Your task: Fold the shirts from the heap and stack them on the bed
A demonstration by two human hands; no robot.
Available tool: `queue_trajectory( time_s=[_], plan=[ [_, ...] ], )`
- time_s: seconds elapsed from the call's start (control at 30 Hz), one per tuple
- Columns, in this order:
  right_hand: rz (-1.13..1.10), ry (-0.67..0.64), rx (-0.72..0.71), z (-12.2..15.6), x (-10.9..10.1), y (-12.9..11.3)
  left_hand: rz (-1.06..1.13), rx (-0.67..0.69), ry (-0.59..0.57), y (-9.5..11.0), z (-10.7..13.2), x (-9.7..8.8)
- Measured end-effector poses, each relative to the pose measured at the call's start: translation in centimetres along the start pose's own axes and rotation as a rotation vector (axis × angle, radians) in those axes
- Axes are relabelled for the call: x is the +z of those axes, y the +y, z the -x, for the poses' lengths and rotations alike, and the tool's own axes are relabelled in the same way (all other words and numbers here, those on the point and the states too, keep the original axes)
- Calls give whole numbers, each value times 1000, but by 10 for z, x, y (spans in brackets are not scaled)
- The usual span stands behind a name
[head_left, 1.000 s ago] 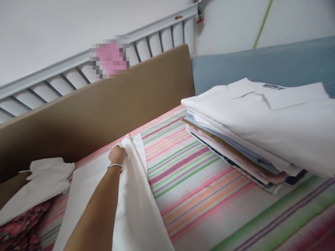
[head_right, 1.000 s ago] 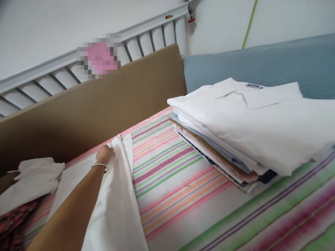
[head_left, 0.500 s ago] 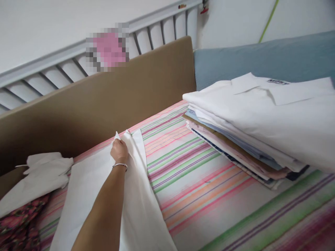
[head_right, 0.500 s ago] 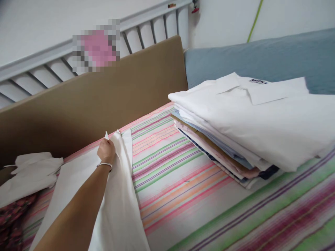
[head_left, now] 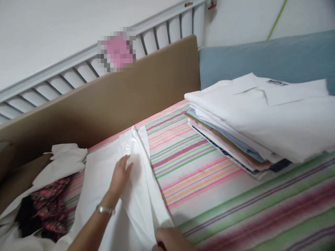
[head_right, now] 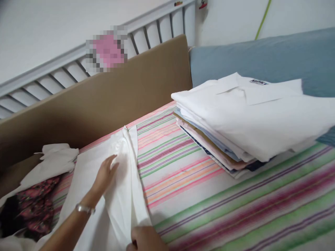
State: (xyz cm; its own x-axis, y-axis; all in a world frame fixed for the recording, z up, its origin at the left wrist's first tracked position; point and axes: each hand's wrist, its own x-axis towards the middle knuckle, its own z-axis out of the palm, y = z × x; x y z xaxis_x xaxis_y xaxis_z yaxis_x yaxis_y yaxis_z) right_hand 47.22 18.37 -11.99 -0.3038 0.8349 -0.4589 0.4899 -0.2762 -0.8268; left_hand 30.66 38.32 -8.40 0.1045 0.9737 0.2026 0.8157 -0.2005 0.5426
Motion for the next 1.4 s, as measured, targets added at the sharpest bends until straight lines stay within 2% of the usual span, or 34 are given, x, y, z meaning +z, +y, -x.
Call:
queue_trajectory(
  time_s=[0.07, 0.17, 0.23, 0.3, 0.4, 0.6, 0.67, 0.73, 0.87, 0.97, 1.07, 1.17, 1.3, 1.4],
  plan=[
    [18, 74, -9, 0, 2, -4, 26, 116, -39, 1, 72, -8],
    [-38, 108, -43, 5, 2, -13, -56, 177, -127, 4, 164, -6],
    [-66, 66, -27, 10, -1, -19, -108, 204, -131, 8, 205, 1],
    [-85, 34, -5, 16, -1, -22, -153, 215, -104, 14, 230, 9],
    [-83, 27, 16, 20, 3, -17, -211, 181, -120, 27, 251, 16],
    [-124, 98, 57, 23, 9, -6, -269, 119, -357, 64, 275, 6],
    [-147, 149, 59, 33, 10, -4, -252, 118, -368, 70, 283, -2],
    [-68, 264, -21, 51, 12, 0, -212, 141, -312, 69, 294, -8],
    [267, 533, -358, 100, 21, 16, -109, 156, -114, 42, 327, -20],
    [399, 579, -485, 129, 31, 28, -49, 135, 17, 9, 359, -31],
    [462, 600, -459, 136, 40, 30, -14, 86, 119, -20, 388, -46],
    [545, 650, -413, 124, 45, 20, 4, 35, 193, -41, 406, -58],
    [703, 684, -298, 104, 48, 2, 80, -20, 273, -58, 416, -69],
    [786, 655, -190, 99, 47, -8, 219, -136, 318, -65, 418, -78]
  ],
)
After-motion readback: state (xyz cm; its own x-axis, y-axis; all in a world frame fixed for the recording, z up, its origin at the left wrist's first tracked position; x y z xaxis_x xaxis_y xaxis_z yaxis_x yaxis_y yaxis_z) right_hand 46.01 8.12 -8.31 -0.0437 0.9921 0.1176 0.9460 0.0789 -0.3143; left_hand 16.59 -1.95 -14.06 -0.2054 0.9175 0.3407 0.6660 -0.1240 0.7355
